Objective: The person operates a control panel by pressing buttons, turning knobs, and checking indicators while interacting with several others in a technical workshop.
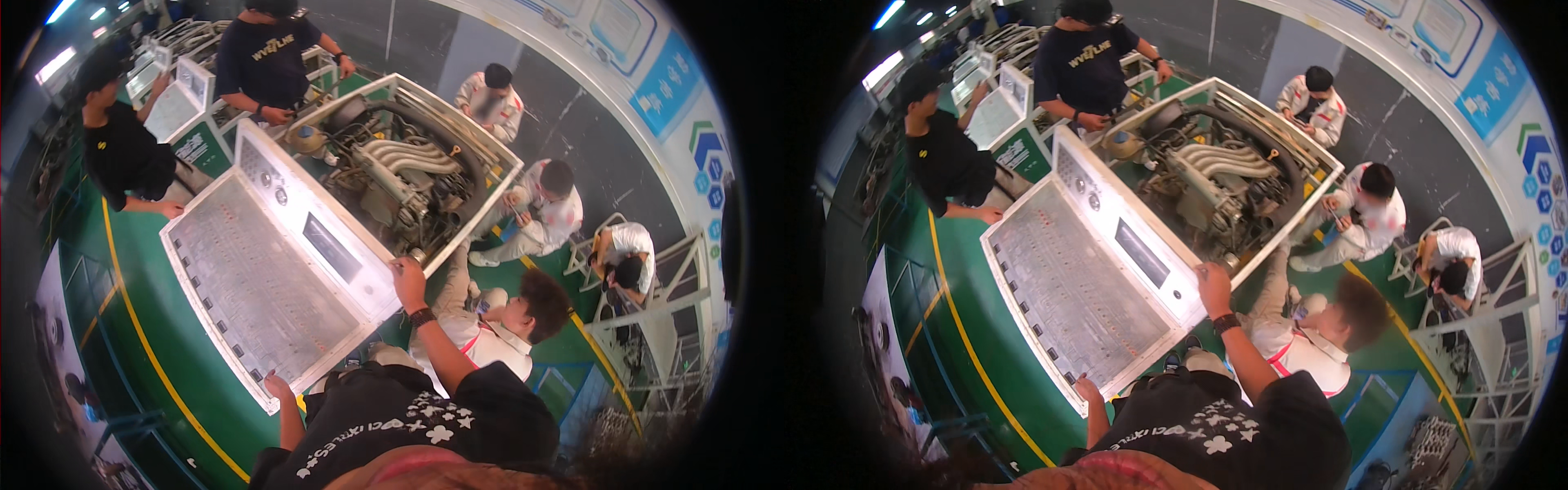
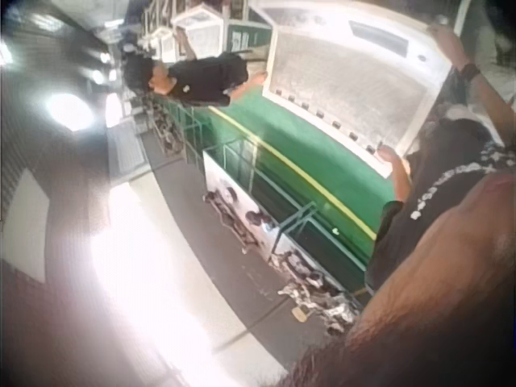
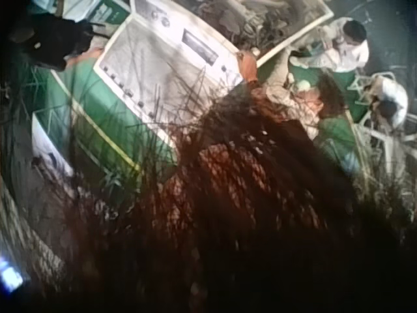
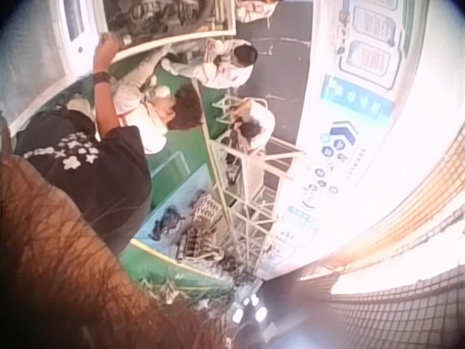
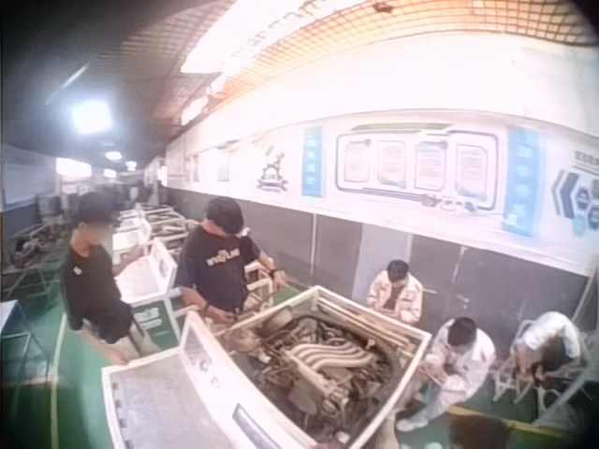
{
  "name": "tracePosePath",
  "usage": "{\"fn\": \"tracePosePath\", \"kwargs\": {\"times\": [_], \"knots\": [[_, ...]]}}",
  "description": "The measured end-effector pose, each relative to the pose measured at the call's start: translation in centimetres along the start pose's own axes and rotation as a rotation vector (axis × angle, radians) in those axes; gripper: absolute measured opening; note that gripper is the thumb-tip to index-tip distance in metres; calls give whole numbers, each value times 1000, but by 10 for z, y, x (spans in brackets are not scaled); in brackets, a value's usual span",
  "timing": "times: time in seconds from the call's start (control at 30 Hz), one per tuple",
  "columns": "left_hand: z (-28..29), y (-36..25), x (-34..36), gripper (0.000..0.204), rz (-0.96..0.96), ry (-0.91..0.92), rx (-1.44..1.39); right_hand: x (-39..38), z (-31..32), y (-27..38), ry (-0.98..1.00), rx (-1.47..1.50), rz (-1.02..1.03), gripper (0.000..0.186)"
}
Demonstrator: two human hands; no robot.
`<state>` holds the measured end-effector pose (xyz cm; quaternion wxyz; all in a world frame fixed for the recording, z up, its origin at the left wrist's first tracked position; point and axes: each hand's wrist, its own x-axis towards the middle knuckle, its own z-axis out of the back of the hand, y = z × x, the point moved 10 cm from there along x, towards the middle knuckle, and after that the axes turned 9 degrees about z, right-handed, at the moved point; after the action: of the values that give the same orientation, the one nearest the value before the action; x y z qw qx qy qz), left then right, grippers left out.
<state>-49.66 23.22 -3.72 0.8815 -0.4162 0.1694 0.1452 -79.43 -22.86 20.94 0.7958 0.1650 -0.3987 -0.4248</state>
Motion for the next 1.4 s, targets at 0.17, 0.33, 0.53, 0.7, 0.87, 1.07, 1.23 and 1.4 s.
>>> {"fn": "tracePosePath", "kwargs": {"times": [0.17, 0.33, 0.53, 0.7, 0.87, 1.07, 1.23, 1.4], "knots": [[-24, -5, -16, 41, -49, 18, 76, 15, -4, -17, 98, 134, -57, 9], [-56, -28, -31, 40, -34, 101, 127, 24, -18, -26, 145, 260, -41, 10], [-61, -34, -26, 41, -29, 135, 34, 20, -21, -45, 110, 257, -116, 11], [-50, 27, -3, 41, 14, 88, 5, 5, -28, -73, 144, 238, -287, 17], [-41, 98, 31, 39, -14, 106, 113, 8, -31, -60, 29, 329, -371, 15], [-48, 74, 8, 37, 209, 49, 42, 5, -26, -62, 55, 366, -352, 19], [-26, 64, 11, 34, 3, 35, 435, 9, -42, -41, 175, 494, -255, 22], [-41, 10, -45, 34, 32, 23, 259, 2, -25, -63, 180, 397, -239, 27]]}}
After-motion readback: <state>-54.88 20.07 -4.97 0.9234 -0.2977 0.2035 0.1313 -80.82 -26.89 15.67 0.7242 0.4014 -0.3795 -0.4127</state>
